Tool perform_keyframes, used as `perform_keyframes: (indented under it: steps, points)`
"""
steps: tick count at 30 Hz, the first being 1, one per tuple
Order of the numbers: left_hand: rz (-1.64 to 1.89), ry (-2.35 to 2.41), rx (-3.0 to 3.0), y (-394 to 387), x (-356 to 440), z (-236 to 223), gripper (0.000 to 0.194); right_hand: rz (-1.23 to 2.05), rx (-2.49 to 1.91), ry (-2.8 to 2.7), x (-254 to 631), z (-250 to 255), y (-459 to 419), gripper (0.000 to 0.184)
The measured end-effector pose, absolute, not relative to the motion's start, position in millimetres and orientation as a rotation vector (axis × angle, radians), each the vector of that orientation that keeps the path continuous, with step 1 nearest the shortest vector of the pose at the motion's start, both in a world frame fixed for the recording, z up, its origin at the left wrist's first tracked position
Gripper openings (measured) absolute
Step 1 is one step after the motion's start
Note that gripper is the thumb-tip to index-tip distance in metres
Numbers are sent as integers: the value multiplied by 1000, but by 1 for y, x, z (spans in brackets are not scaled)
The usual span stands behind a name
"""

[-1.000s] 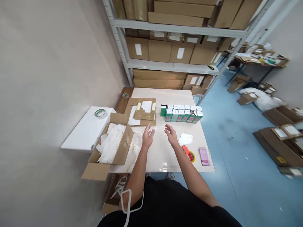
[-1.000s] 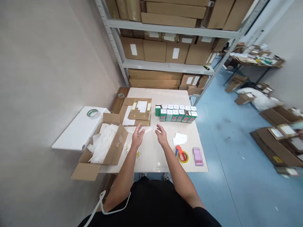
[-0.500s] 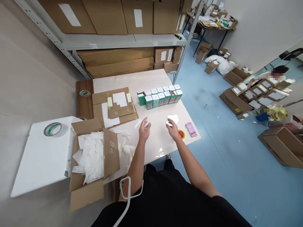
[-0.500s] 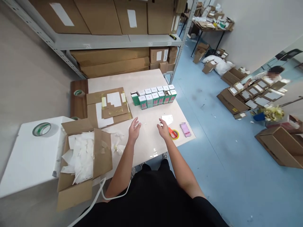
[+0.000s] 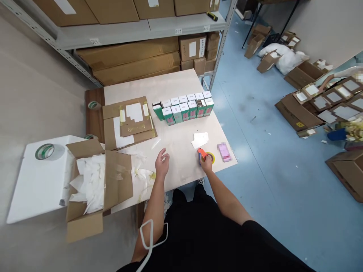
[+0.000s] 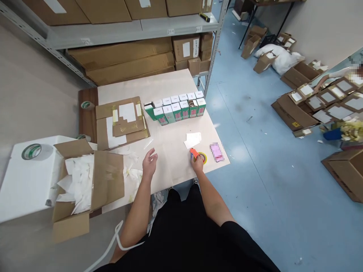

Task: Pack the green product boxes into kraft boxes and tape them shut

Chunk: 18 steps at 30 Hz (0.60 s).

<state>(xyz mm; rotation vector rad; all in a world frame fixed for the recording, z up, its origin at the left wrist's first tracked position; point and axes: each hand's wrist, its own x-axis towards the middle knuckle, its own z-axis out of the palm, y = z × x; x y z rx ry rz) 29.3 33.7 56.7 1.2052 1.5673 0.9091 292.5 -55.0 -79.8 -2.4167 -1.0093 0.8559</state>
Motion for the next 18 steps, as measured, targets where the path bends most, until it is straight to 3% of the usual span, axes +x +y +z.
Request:
perform_keyframes:
  steps: [6,12,18]
  points:
    - [825,1611,1228,12,58,52,40,1084,-2526,-1197,298,-97,-55,85]
    - [805,1638,1247,-1,66,64,41,1246,-2406,-1075,317,-100,-45,56]
    - [884,1592,1237,2,72,77,40,1268,-2138,-1137,338,-63,-34,63]
